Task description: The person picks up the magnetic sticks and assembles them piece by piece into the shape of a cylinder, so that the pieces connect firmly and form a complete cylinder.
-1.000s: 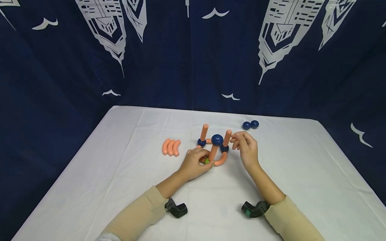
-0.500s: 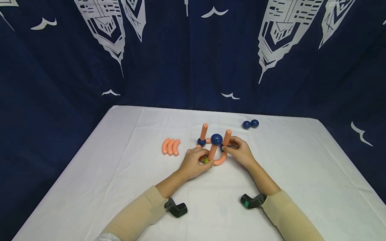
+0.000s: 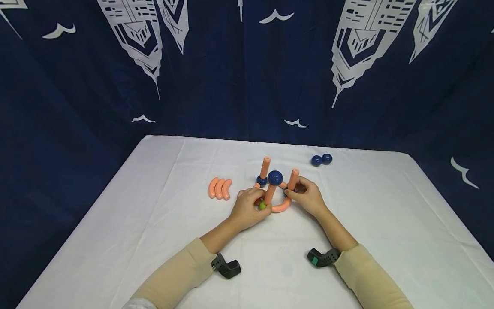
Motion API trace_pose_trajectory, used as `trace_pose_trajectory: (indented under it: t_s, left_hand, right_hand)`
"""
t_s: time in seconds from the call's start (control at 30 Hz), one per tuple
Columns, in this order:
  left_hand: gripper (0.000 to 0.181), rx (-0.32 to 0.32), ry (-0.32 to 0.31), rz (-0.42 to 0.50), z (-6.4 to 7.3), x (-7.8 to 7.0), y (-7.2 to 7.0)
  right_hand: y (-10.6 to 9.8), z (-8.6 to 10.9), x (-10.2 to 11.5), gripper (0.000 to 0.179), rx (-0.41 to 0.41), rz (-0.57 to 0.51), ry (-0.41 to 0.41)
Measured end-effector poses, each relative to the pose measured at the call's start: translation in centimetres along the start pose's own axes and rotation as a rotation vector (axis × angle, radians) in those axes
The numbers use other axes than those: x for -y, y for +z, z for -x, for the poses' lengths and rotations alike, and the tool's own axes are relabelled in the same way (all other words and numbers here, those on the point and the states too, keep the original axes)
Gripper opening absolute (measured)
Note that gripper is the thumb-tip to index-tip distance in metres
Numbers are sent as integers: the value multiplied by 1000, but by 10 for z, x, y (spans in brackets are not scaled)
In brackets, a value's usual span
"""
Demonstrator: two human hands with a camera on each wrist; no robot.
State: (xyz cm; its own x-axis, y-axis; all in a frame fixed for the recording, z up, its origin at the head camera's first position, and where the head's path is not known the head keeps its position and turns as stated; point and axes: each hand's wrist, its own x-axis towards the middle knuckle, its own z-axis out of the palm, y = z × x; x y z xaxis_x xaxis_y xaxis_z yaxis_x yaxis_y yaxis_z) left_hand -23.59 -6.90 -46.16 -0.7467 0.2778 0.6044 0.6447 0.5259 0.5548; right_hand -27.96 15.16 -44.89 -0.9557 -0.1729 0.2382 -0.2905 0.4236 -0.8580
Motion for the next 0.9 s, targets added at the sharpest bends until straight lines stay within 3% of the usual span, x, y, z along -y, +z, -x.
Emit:
trace_pose_trajectory:
  t_s: [0.23,0.4,0.53,0.7,0.9]
  left_hand:
    - [15,-92,-42,17,-1,1,1]
    - [18,-135,-106,22,-1,1,1]
    - [22,-151,-177,21,-1,0,1]
    - [25,-193,-276,18,-1,1,1]
    - [22,-225,-320,2,-1,2,1]
  right_hand:
    - [-1,9,17,22,11,5,-16]
    - [-3,21,44,21,14,11,-43]
    - [-2,26,49,21,2,11,-54]
    - [4,26,34,21,-13,9,-93]
    - [11,23,9,21,-3,-11,-147]
